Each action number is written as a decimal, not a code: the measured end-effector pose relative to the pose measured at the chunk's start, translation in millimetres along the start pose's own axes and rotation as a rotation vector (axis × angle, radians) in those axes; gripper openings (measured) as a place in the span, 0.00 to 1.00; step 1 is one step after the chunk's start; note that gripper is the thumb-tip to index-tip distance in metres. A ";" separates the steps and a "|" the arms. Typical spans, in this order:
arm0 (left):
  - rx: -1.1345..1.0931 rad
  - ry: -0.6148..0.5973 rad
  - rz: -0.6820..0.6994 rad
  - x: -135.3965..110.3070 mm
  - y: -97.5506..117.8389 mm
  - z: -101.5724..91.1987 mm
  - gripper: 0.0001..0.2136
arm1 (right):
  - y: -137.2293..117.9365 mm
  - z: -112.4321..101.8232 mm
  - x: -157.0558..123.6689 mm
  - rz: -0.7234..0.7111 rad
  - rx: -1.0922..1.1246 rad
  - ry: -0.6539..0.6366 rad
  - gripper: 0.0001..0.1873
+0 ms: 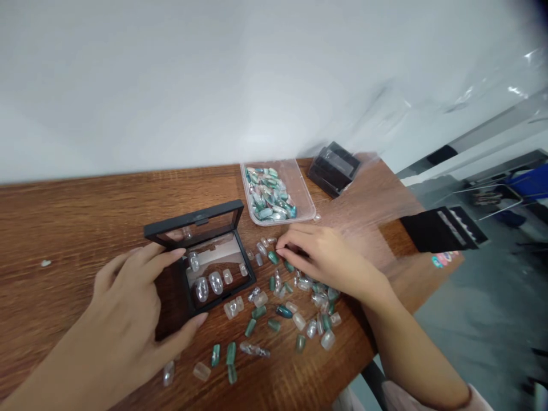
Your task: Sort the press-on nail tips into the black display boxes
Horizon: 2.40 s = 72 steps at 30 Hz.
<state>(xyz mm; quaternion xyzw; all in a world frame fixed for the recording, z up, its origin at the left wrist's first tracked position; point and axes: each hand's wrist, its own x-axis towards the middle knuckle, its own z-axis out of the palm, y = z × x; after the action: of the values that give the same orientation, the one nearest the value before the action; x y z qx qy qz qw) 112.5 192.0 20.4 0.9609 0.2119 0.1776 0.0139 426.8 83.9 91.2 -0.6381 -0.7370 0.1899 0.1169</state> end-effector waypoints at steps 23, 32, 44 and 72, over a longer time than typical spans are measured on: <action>-0.036 0.002 -0.051 1.6 1.6 -0.2 0.30 | -8.4 -11.6 -7.0 -0.031 0.210 0.081 0.06; -0.041 0.007 -0.034 1.1 0.7 -0.8 0.28 | 0.0 -1.0 -4.5 -0.053 -0.014 0.118 0.08; -0.055 -0.022 -0.018 2.0 1.3 -3.9 0.25 | 1.2 -7.3 -2.1 -0.053 0.025 0.026 0.07; -0.059 -0.008 -0.007 2.9 1.9 -6.1 0.21 | 3.1 -2.3 0.1 -0.045 0.012 0.054 0.05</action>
<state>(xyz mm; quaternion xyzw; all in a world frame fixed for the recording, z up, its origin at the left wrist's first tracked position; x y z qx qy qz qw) 113.6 191.2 27.2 0.9601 0.2098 0.1798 0.0437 430.5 84.6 91.9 -0.6255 -0.7466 0.1743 0.1449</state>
